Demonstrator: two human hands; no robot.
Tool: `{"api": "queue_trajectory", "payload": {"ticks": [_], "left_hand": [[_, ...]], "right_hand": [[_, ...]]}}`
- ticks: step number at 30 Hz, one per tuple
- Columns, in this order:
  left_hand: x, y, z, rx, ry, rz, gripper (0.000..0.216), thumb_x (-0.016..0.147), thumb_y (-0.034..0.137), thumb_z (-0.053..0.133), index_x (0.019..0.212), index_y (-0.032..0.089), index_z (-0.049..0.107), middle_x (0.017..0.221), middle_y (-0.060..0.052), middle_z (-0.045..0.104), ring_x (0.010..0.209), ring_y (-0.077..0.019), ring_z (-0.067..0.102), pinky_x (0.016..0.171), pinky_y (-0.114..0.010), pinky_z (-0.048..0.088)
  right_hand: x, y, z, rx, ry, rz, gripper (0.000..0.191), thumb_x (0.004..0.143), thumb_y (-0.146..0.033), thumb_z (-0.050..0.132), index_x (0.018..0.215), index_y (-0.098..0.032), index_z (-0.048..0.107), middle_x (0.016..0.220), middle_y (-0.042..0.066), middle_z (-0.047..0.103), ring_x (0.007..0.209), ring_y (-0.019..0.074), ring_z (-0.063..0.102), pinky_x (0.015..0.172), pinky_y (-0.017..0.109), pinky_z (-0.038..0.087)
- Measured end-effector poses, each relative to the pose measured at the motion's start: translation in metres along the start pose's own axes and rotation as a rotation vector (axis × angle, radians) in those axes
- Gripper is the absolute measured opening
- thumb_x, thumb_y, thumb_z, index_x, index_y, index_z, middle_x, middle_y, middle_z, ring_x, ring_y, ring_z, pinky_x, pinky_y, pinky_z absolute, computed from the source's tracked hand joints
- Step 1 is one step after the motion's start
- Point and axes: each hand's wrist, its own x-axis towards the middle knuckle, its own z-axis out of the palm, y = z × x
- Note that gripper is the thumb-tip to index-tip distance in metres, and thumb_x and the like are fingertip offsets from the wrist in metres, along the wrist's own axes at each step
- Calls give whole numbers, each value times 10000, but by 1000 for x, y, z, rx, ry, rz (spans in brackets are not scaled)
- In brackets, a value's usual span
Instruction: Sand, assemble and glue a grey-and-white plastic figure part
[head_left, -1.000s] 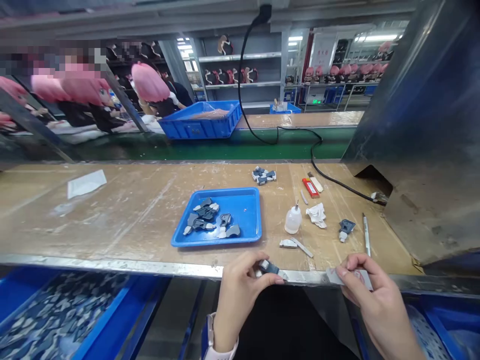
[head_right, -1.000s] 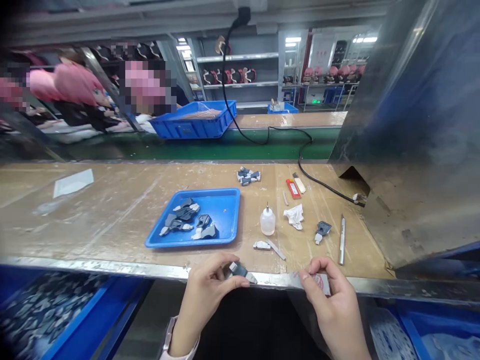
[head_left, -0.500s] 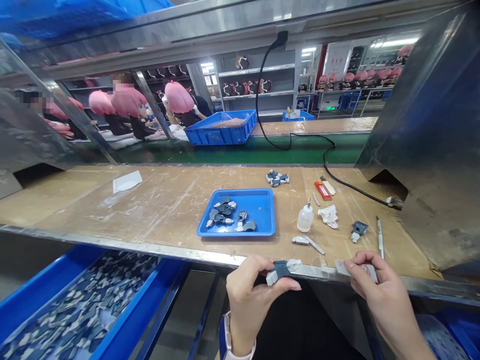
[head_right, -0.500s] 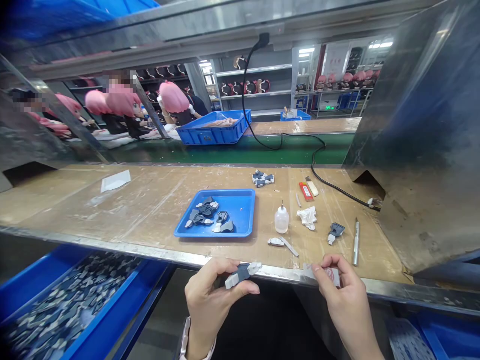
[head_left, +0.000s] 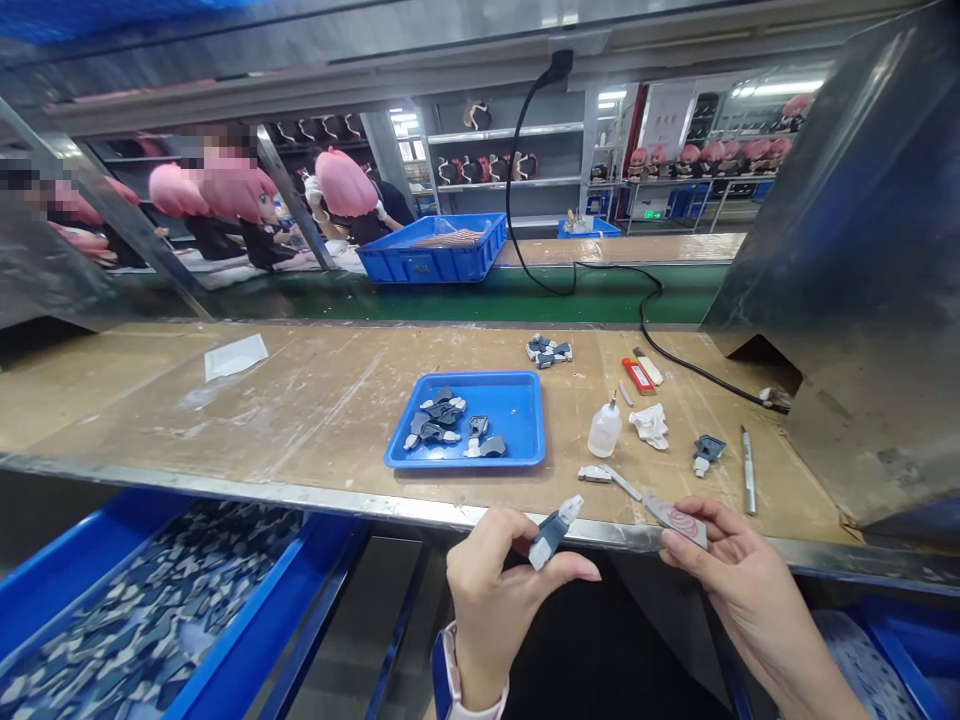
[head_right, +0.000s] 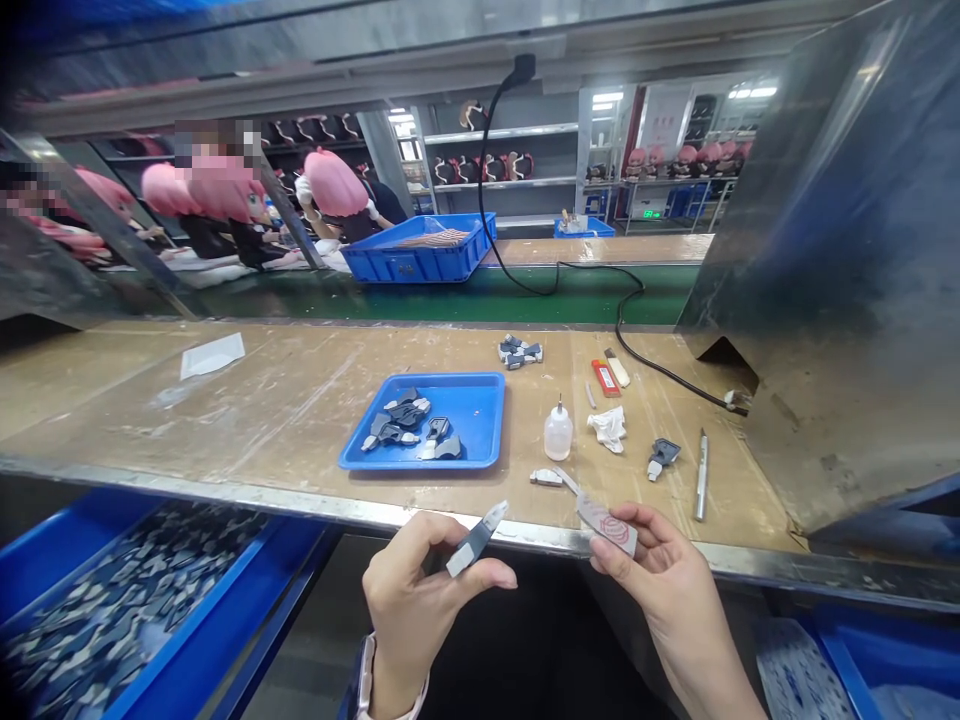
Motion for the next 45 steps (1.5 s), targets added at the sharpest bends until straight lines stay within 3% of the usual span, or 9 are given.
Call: {"api": "queue_trajectory", "payload": {"ticks": [8,12,19,22,25,28,38,41,45], "left_hand": [[-3,-6,6,41,-40,-16,511,674,573,824,648,174,505,569,59,487,492,-83,475,501,-212,404],[-6,-15,17,45,-92,-29,501,673,554,837,670,172,514,582,55,495,499,-90,493,502,-214,404],[-8,-26,34,113,-160,14,374,841,461,747,725,169,545,612,34,536,521,-116,514,501,-242,381],[-6,-26,30,135,-189,3,264,839,334,775,765,168,584,666,14,580,594,-151,547,542,-266,393],[-2,-25,20,50,-332,-63,230,770,209,834,898,188,644,777,14,643,702,-170,592,620,-272,450],[1,-25,13,-33,-434,-83,244,819,129,775,1011,225,658,869,26,677,793,-161,611,698,-270,480],[-1,-35,28,3,-364,47,183,916,40,629,1061,151,638,962,-25,675,883,-150,595,795,-280,476],[0,-37,32,-10,-313,137,197,899,-7,632,1055,114,649,998,-50,696,932,-151,608,859,-282,479],[-1,-41,37,-15,-288,161,195,875,-34,656,1027,86,672,995,-70,709,947,-153,623,875,-284,495]], "right_hand": [[-5,7,4,-233,-8,-209,307,801,-491,768,763,-192,713,616,3,600,616,131,551,619,215,477],[-10,4,24,-404,-125,-325,244,844,-458,731,815,-217,755,722,9,608,527,97,464,498,227,404],[6,9,63,-462,-247,-464,179,899,-399,680,925,-253,780,873,47,649,817,182,611,670,274,474],[17,15,66,-528,-278,-453,198,916,-391,655,922,-241,783,839,40,622,734,161,573,619,282,432],[23,19,66,-533,-294,-395,229,918,-411,649,913,-225,783,828,41,612,727,161,566,605,285,420],[26,17,65,-507,-313,-343,248,921,-421,646,924,-210,776,856,48,626,740,158,573,608,281,428],[29,-10,55,-582,-552,-232,229,994,-337,536,1079,-231,721,927,35,580,729,126,596,594,232,522],[29,-4,53,-538,-437,-293,184,972,-307,585,1073,-241,725,930,33,608,705,109,611,587,205,537],[27,8,54,-558,-279,-512,118,943,-212,632,1016,-229,723,879,21,651,740,105,634,625,175,535]]}}
